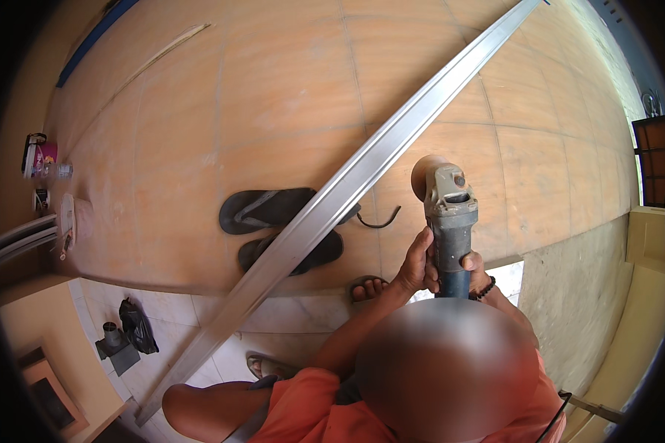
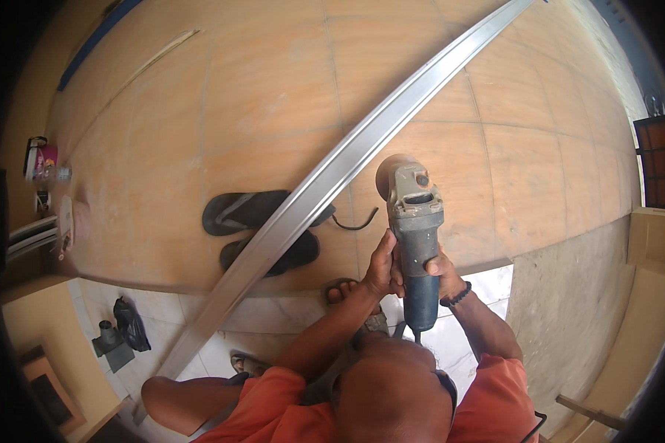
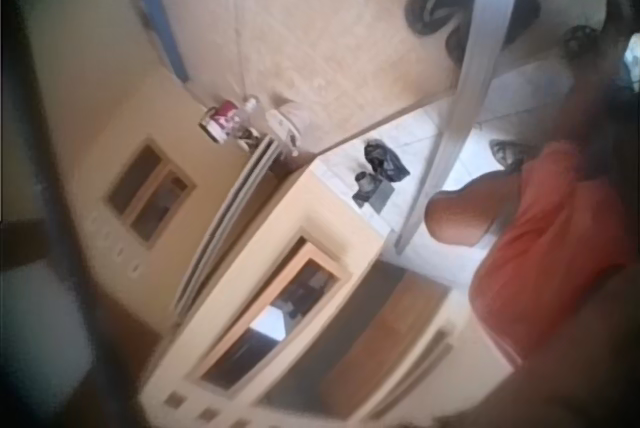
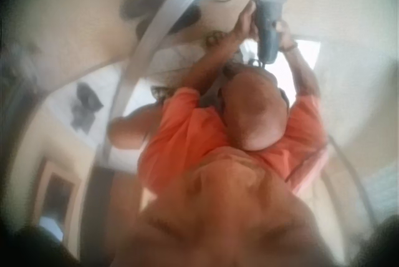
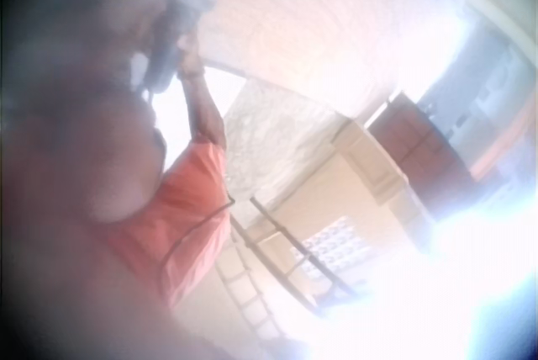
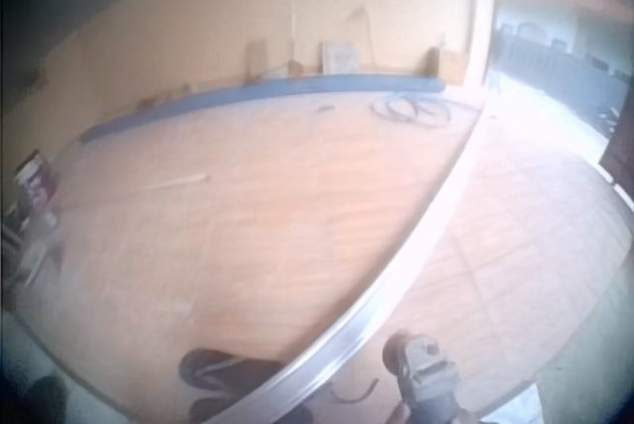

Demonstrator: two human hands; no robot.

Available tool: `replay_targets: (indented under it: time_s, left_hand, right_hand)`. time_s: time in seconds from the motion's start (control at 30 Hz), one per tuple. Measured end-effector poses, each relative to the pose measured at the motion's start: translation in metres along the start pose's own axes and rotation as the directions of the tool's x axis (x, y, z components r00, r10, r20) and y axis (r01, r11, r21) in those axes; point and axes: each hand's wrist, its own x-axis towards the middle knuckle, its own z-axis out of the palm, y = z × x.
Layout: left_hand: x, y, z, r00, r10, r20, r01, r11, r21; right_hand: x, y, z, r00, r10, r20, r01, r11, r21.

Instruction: The person measures a long metal profile with a tape measure and marks it. They then use an angle grinder to cut the metal profile at the marked point. The person is wearing sandals and shorts while performing the task in a room under construction.

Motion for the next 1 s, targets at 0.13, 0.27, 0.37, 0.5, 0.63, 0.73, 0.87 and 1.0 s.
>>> replay_targets:
  time_s: [0.13,0.27,0.37,0.5,0.63,0.73,0.87,1.0]
  left_hand:
    - [-0.002,-0.001,-0.002,0.999,-0.013,-0.032,0.014,1.000,0.018]
    - [-0.022,0.016,-0.012,0.906,0.353,-0.235,-0.223,0.867,0.446]
    - [-0.054,0.066,-0.031,0.665,0.746,0.043,-0.104,0.036,0.994]
    - [-0.078,0.141,-0.053,0.623,0.758,0.194,0.438,-0.544,0.716]
    - [-0.082,0.161,-0.080,0.702,0.711,0.040,0.499,-0.531,0.685]
    - [-0.074,0.162,-0.077,0.711,0.703,0.013,0.543,-0.560,0.626]
    - [-0.071,0.160,-0.086,0.687,0.710,0.153,0.529,-0.634,0.564]
    - [-0.073,0.156,-0.116,0.654,0.701,0.285,0.534,-0.694,0.482]
  right_hand:
    - [-0.001,-0.003,-0.001,0.996,0.009,-0.090,-0.016,0.997,-0.081]
    - [0.009,-0.018,0.009,0.981,-0.039,-0.192,-0.029,0.942,-0.335]
    - [0.011,-0.029,0.014,0.954,-0.092,-0.286,-0.088,0.824,-0.560]
    - [0.036,-0.034,0.036,0.929,-0.191,-0.316,-0.124,0.645,-0.754]
    - [0.071,-0.015,0.055,0.941,-0.263,-0.213,-0.064,0.481,-0.874]
    - [0.096,0.006,0.062,0.927,-0.330,-0.180,-0.117,0.202,-0.973]
    - [0.124,0.034,0.076,0.932,-0.330,-0.147,-0.150,0.017,-0.989]
    - [0.138,0.050,0.076,0.936,-0.334,-0.109,-0.148,-0.092,-0.985]
